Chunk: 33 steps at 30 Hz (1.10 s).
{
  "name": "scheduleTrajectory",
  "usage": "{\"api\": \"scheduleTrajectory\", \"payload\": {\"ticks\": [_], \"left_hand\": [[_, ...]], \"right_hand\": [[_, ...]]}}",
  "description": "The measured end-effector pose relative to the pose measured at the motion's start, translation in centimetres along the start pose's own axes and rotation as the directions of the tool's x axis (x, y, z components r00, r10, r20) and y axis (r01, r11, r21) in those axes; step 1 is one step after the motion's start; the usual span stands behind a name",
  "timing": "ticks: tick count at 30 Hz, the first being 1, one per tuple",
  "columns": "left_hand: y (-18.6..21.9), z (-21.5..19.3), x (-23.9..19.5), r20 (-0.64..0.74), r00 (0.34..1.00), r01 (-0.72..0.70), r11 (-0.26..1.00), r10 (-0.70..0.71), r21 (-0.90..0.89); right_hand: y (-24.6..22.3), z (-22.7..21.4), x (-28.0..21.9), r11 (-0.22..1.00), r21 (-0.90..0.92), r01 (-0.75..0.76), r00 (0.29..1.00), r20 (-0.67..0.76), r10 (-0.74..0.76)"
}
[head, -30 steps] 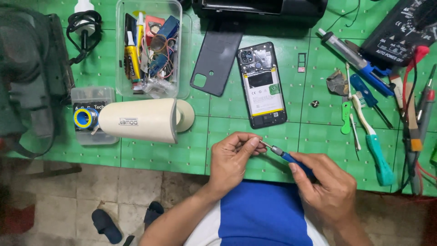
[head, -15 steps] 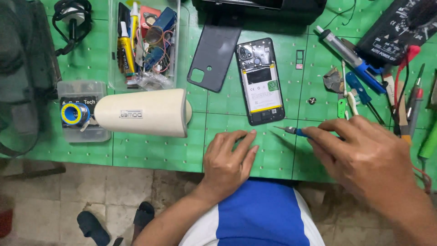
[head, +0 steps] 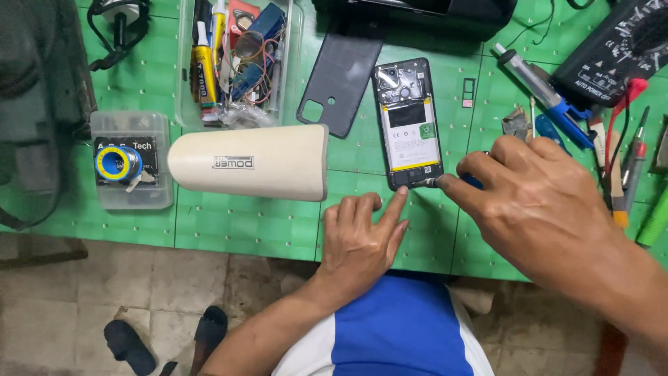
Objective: Cleaning and repairing a disassembled smartphone using a small pick and a toothbrush on a workbench.
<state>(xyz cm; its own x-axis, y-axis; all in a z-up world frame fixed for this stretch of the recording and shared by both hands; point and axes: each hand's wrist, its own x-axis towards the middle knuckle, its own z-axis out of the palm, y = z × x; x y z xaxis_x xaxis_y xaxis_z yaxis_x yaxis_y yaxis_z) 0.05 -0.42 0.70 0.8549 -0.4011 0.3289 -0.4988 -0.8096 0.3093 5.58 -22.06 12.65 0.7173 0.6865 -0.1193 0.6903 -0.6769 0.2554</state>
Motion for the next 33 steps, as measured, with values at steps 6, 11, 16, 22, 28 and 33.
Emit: {"api": "scheduleTrajectory", "payload": {"ticks": [6, 11, 16, 22, 28, 33], "left_hand": [[0.0, 0.1, 0.0, -0.008, 1.0, -0.001, 1.0, 0.001, -0.005], [0.0, 0.2, 0.0, -0.021, 1.0, -0.001, 1.0, 0.001, -0.026], [0.0, 0.3, -0.1, -0.016, 1.0, 0.0, 1.0, -0.001, -0.021], [0.1, 0.2, 0.1, -0.014, 1.0, -0.004, 1.0, 0.003, -0.027], [0.3, 0.3, 0.0, -0.018, 1.0, 0.002, 1.0, -0.003, -0.027], [0.4, 0.3, 0.2, -0.043, 0.999, 0.006, 1.0, -0.006, -0.006]], "right_hand": [[0.0, 0.5, 0.1, 1.0, 0.003, -0.001, 1.0, -0.027, 0.001], [0.0, 0.8, 0.0, 1.0, 0.003, 0.009, 1.0, 0.03, -0.009], [-0.3, 0.0, 0.8, 1.0, 0.025, 0.019, 0.998, 0.068, -0.02], [-0.7, -0.2, 1.9, 0.994, 0.079, 0.075, 0.987, 0.134, -0.085], [-0.2, -0.8, 3.6, 0.994, 0.105, -0.03, 0.911, 0.412, -0.016], [0.1, -0.4, 4.1, 0.99, 0.14, -0.034, 0.935, 0.354, -0.018]]}}
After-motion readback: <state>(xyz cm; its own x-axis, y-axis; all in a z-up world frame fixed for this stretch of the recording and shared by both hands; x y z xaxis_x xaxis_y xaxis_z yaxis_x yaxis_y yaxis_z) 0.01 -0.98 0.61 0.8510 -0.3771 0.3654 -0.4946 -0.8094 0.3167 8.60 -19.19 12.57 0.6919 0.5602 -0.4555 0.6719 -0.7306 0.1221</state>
